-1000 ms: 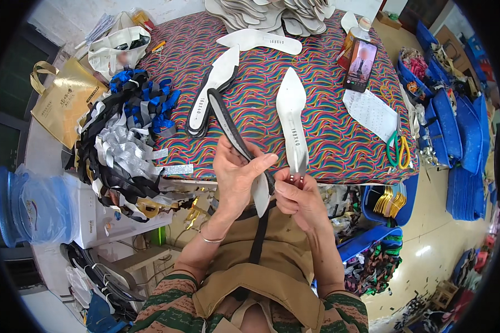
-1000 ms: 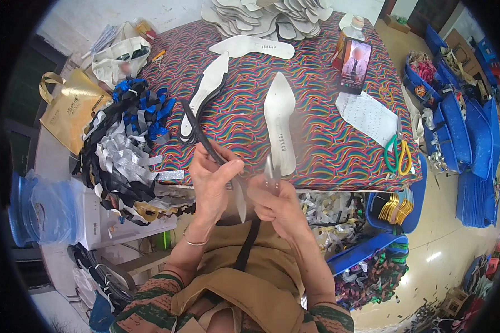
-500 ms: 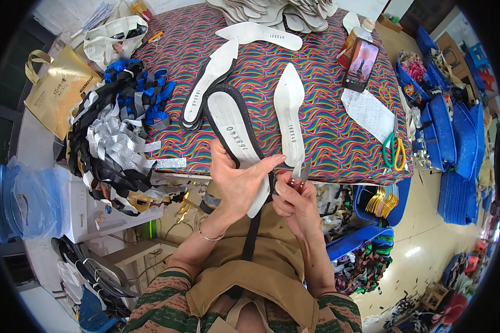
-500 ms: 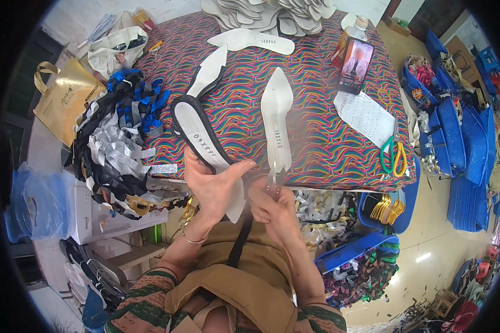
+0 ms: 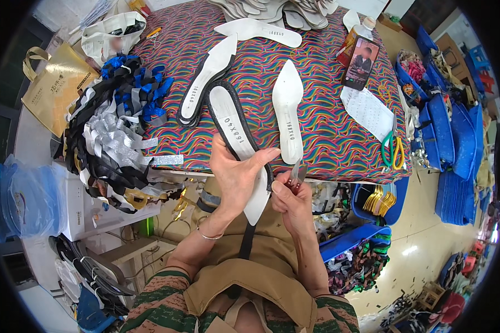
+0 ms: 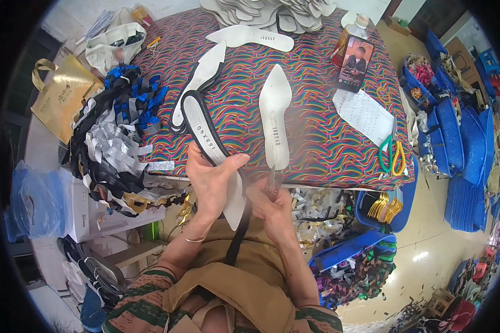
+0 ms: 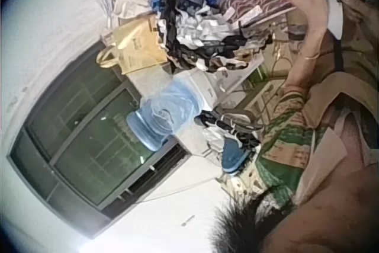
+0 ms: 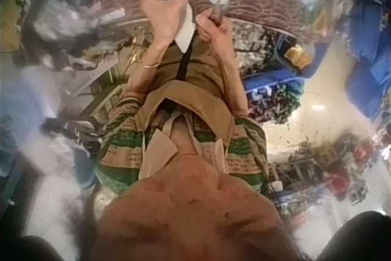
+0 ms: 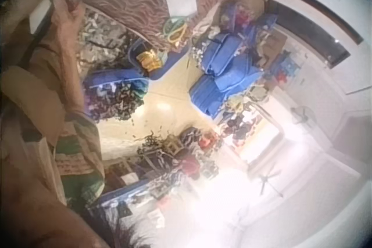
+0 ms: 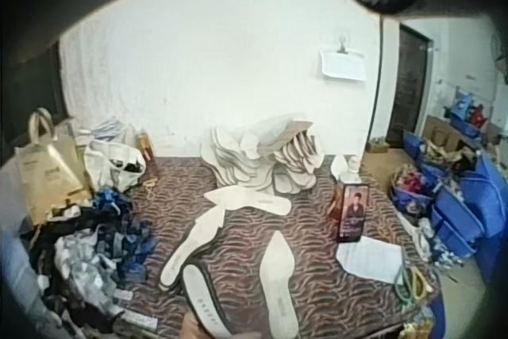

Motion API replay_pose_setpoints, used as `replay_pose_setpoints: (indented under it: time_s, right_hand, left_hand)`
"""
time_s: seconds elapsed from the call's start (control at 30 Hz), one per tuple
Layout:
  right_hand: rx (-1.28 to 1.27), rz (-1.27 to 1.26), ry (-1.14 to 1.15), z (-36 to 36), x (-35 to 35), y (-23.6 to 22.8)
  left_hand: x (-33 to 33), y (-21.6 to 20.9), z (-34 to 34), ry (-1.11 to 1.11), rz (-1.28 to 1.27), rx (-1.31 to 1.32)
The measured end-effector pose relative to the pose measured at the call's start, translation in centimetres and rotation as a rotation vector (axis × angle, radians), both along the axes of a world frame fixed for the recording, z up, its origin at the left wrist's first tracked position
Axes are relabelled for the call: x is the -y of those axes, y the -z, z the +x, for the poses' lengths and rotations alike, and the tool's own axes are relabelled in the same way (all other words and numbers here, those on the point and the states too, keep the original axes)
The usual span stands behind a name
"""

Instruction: The person attaches black elastic straps to white shoe insoles. They pick up an insole, align a strap along the edge, and press it into place. The process is repeated for multiple insoles, which are then stacked on the table.

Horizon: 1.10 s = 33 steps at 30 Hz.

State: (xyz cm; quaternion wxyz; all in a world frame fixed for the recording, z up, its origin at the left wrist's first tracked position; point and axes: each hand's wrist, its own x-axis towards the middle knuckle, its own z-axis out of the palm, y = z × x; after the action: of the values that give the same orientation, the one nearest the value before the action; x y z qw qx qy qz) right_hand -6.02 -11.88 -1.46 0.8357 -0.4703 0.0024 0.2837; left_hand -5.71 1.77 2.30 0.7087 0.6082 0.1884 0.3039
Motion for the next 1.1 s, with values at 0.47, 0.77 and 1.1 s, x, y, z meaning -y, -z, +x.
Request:
replay_pose_setpoints:
  time_s: [0.47, 0.77, 1.1]
  right_hand:
    - [0.922, -0.780, 0.137, 0.4, -0.6, -1.1]
    - [0.532, -0.483, 0.204, 1.0, 1.1, 0.0]
    - [0.463, -0.446, 0.224, 0.5, 1.9, 0.2]
  left_hand:
    - [1.1, 1.3, -0.1, -0.011, -0.039, -0.002]
    - [-1.5, 0.5, -0.7, 0.485, -0.306, -0.145]
    - [-3.8, 3.6, -2.7, 0.757, -0.007, -0.298]
